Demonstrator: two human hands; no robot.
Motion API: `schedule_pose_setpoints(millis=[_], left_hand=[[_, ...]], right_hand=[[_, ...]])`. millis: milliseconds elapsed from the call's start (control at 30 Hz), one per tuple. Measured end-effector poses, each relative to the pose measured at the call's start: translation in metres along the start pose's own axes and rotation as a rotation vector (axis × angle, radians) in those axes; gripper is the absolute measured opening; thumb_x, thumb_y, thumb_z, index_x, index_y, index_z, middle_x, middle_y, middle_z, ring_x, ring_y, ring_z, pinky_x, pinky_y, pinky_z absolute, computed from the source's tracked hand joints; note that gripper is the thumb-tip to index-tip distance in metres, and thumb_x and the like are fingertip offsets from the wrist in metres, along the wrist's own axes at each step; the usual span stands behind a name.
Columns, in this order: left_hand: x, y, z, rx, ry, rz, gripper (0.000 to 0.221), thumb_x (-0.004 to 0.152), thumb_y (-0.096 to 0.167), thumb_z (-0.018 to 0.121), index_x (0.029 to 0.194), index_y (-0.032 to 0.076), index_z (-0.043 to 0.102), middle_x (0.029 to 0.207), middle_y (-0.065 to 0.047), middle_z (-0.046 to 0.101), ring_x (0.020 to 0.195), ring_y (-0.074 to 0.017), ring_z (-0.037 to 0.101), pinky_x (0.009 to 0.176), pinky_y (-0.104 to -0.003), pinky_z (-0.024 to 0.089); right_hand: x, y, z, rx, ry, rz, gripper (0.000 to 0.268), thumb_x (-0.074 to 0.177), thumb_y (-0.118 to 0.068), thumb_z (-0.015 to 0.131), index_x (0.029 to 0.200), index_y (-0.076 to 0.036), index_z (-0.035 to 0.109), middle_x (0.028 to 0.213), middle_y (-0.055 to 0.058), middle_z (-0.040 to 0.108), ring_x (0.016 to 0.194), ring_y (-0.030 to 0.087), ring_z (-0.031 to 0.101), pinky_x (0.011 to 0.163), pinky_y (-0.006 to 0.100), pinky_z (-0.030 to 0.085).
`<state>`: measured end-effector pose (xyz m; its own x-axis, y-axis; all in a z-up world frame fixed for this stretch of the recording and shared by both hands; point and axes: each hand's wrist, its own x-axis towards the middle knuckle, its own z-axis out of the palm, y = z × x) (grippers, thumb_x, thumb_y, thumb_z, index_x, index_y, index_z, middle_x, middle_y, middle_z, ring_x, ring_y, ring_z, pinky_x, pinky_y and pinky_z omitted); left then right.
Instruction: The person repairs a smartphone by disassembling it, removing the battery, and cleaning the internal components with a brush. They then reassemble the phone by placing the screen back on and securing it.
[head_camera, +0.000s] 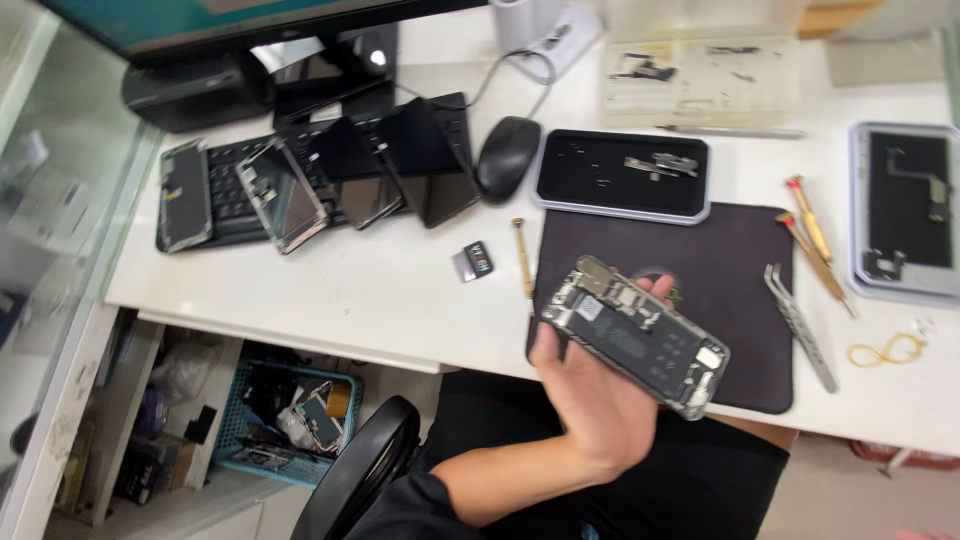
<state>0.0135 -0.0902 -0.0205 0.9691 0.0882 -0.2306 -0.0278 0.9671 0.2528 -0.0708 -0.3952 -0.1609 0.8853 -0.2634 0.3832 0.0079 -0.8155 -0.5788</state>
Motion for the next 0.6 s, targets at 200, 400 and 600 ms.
schedule_pose_setpoints(millis=[200,400,600], left_hand=[[0.010,-0.003,-0.020,0.087,-0.050,-0.017,0.081,0.100,0.058,0.024,0.156,0.000,0.036,0.154,-0.010,0.047,0.149,-0.0233,0.039,0.126,-0.040,0.028],[0.006,0.054,-0.041,0.329,-0.308,-0.270,0.069,0.111,0.042,0.038,0.158,-0.008,0.028,0.156,-0.018,0.042,0.153,-0.0306,0.035,0.129,-0.042,0.030],[-0.014,0.151,-0.058,0.646,-0.400,-0.411,0.055,0.112,0.025,0.045,0.157,-0.005,0.033,0.150,-0.023,0.052,0.135,-0.0324,0.058,0.114,-0.043,0.049]], right_hand=[[0.086,-0.188,0.027,0.096,-0.425,-0.551,0.102,0.062,-0.032,0.086,0.150,0.001,0.046,0.146,0.022,0.053,0.136,0.037,0.051,0.113,0.046,0.041],[0.128,-0.199,0.060,-0.126,-0.576,-0.595,0.110,0.056,-0.032,0.090,0.152,-0.005,0.046,0.139,0.020,0.058,0.130,0.038,0.055,0.107,0.047,0.047],[0.129,-0.155,0.096,0.212,-0.600,-0.557,0.112,0.059,-0.009,0.088,0.158,0.001,0.036,0.136,0.028,0.056,0.121,0.033,0.064,0.101,0.042,0.057]])
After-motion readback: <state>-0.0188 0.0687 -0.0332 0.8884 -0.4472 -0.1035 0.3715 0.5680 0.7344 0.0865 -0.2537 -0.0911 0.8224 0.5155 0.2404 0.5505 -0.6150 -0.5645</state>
